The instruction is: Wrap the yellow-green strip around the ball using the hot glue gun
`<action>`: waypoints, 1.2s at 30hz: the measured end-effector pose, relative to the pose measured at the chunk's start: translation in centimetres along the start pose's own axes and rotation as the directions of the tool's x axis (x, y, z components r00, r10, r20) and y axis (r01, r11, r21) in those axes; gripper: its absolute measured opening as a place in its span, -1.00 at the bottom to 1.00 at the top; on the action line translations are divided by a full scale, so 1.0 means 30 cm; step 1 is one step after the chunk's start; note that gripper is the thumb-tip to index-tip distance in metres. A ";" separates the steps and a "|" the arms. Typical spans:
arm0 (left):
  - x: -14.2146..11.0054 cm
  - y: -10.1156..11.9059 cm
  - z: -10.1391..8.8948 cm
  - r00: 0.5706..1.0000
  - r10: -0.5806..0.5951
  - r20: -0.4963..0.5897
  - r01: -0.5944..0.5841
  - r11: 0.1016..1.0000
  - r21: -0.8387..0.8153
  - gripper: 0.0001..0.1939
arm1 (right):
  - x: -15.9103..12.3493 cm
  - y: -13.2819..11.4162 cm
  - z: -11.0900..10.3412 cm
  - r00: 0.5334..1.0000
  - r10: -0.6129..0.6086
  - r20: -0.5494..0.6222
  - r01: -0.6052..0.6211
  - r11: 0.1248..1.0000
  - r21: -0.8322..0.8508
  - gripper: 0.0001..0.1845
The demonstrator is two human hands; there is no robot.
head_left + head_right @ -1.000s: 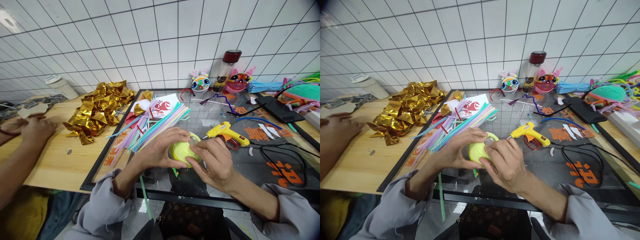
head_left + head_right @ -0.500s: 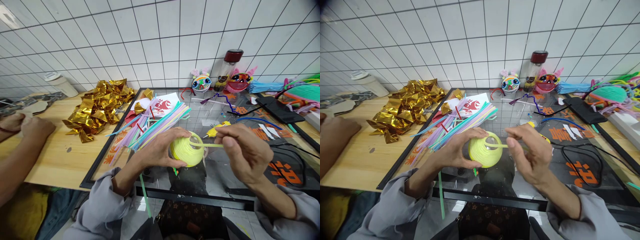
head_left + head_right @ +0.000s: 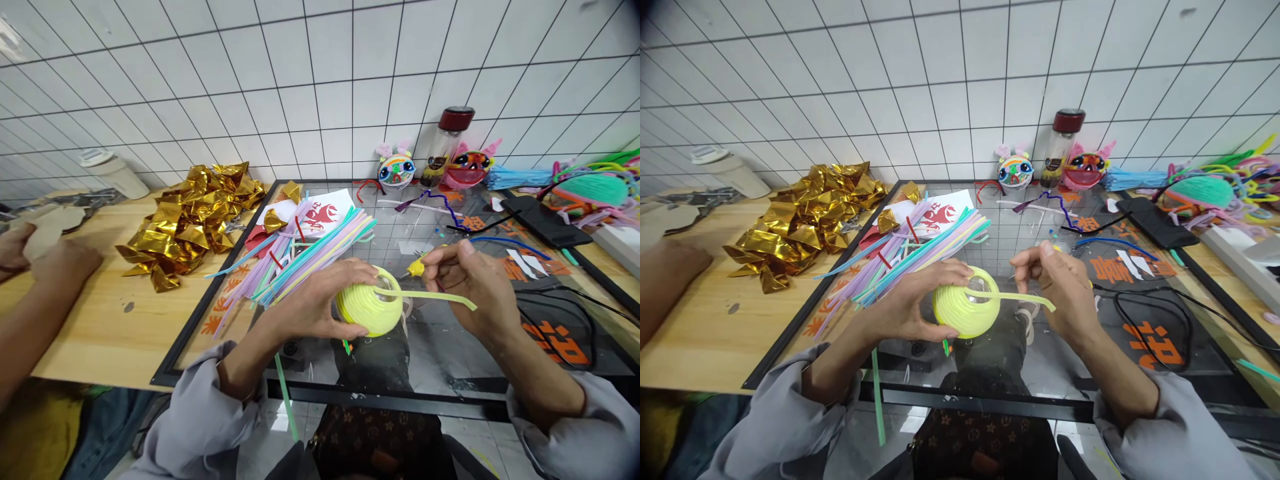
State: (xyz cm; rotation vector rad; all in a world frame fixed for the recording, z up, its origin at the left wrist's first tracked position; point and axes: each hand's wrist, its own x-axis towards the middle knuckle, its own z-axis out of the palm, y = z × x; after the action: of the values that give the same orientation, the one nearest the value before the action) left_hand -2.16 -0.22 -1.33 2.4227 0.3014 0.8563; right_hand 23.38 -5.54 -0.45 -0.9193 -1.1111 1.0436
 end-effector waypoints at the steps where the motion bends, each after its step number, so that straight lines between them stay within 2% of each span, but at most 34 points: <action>1: -0.001 0.000 -0.001 1.000 0.009 0.007 -0.009 1.000 0.002 -0.34 | -0.001 0.004 0.003 0.999 0.029 0.023 -0.030 0.999 0.019 -0.52; 4: -0.006 -0.002 -0.004 1.000 0.015 0.010 -0.015 0.999 0.031 -0.30 | -0.007 0.027 0.010 0.987 0.128 0.094 -0.130 0.991 0.014 -0.50; 6: -0.010 -0.008 -0.005 1.000 0.008 0.013 -0.009 0.999 0.040 -0.26 | -0.010 0.047 0.015 0.980 0.144 0.134 -0.133 0.987 -0.087 -0.53; 9: -0.015 -0.019 -0.003 0.999 0.046 0.024 -0.047 0.998 0.044 -0.14 | -0.014 0.072 0.020 0.978 0.007 0.208 0.063 0.943 -0.326 -0.69; 11: -0.017 -0.023 0.002 0.997 0.070 0.037 -0.072 0.995 0.069 -0.12 | -0.020 0.079 0.024 0.950 -0.107 0.292 0.239 0.852 -0.465 -0.78; 13: -0.020 -0.022 0.007 0.997 0.071 0.043 -0.076 0.991 0.114 -0.15 | -0.030 0.079 0.029 0.914 -0.168 0.369 0.361 0.750 -0.554 -0.75; 15: -0.022 -0.019 0.011 0.997 0.067 0.033 -0.071 0.986 0.148 -0.18 | -0.041 0.076 0.033 0.896 -0.162 0.413 0.403 0.690 -0.602 -0.68; 19: -0.026 -0.020 0.021 0.996 0.087 -0.002 -0.086 0.986 0.142 -0.18 | -0.060 0.075 0.037 0.881 -0.077 0.466 0.392 0.672 -0.629 -0.46; 23: -0.026 -0.032 0.029 0.993 0.116 0.017 -0.117 0.986 0.115 -0.21 | -0.070 0.092 0.040 0.881 -0.086 0.464 0.404 0.645 -0.649 -0.24; 26: -0.026 -0.037 0.035 0.988 0.155 0.001 -0.154 0.980 0.130 -0.23 | -0.076 0.099 0.046 0.883 -0.140 0.448 0.432 0.615 -0.660 -0.20; 33: -0.031 -0.032 0.036 0.996 0.085 -0.027 -0.080 0.986 0.149 -0.22 | -0.091 0.083 0.068 0.906 -0.147 0.396 0.403 0.579 -0.709 -0.32; 36: -0.031 -0.032 0.035 0.996 0.081 -0.026 -0.076 0.987 0.142 -0.21 | -0.090 0.077 0.070 0.897 -0.158 0.413 0.426 0.560 -0.711 -0.41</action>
State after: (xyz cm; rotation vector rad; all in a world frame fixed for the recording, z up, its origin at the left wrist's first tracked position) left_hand -2.24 -0.22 -3.03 2.5688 0.2890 0.9376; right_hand 20.61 -7.40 -2.86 -1.2127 -2.0103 0.3570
